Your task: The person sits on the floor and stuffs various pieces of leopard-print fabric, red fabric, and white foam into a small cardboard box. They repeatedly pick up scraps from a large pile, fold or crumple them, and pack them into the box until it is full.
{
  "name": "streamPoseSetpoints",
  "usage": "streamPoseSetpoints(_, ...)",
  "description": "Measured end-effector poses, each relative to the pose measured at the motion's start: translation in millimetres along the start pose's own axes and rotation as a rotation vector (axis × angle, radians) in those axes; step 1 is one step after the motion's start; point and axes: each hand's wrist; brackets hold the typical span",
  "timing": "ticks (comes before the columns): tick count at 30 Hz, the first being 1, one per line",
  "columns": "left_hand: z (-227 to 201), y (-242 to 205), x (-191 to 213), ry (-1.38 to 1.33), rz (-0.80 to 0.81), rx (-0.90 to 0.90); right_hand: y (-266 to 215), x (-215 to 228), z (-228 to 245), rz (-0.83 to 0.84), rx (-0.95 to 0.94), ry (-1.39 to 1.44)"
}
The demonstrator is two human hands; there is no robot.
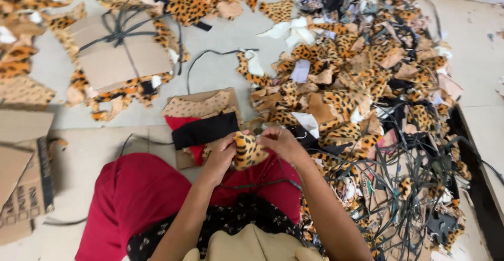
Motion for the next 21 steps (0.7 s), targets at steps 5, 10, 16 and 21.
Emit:
streamPoseSetpoints(5,-8,-12,18,-0.011,-0.063,-0.015,18,-15,18,0.101,0.07,-0.161)
streamPoseSetpoints(10,-4,-26,42,-0.106,-0.092,0.081,7,-24,60,-0.198,0.33,0.114)
streamPoseSetpoints(16,-7,-50,48,-0.248,-0.075,0.184,-33,-87,59,-0.279,0.693,-0.411)
streamPoseSetpoints(21,38,-58,91,-0.441,-0.112,0.241,-75,-137,41,-0.198,0.826,-0.499)
Point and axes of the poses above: each hand's wrist, its own y-axis towards the middle knuckle, its own x-axis out of the back of the hand, z = x × y, and after that the axes turned 8 degrees about -y, right-handed
